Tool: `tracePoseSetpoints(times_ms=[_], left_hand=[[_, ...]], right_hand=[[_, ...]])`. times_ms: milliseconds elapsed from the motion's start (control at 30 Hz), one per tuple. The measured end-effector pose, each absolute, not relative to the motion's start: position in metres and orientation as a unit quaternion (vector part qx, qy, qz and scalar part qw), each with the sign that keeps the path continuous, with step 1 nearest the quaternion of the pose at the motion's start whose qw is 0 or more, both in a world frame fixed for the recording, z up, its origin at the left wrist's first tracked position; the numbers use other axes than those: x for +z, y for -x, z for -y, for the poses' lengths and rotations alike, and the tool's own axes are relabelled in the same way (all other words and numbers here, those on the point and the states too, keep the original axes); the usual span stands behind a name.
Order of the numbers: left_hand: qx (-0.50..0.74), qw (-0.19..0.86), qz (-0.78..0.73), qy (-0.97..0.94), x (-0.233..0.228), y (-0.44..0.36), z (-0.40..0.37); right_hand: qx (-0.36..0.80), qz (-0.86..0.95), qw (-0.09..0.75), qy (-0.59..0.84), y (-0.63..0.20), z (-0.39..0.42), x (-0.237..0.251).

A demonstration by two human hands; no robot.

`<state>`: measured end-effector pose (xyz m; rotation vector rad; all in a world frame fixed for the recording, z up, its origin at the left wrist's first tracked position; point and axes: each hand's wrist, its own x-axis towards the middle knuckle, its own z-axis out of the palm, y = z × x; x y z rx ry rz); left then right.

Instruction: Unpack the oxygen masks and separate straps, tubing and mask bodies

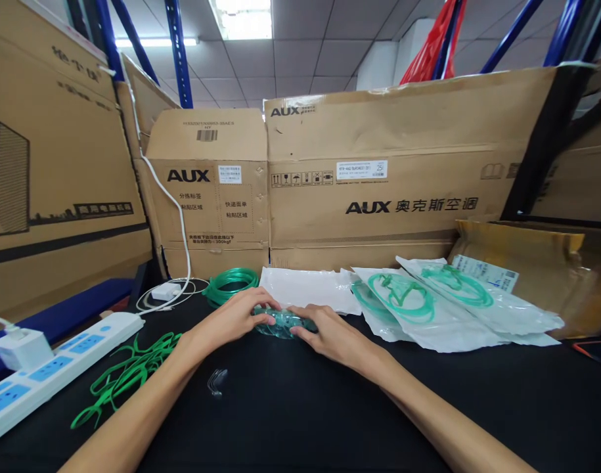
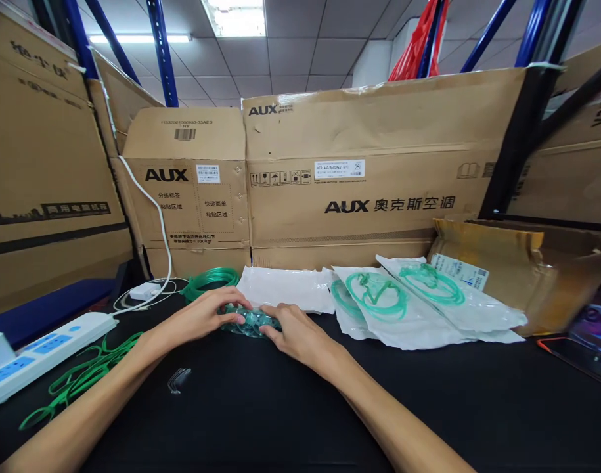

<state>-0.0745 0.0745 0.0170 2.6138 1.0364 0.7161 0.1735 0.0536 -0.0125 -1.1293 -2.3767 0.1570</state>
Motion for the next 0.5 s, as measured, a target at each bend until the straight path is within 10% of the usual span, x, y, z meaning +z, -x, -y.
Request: tracePoseSetpoints(times_ms=[500], left_hand=[[0.361, 0.105, -0.354, -0.856, 0.037, 0.019, -0.056]], right_hand=[[-0.301, 0.852, 0.380, 0.198, -0.113, -0.006, 0.018]])
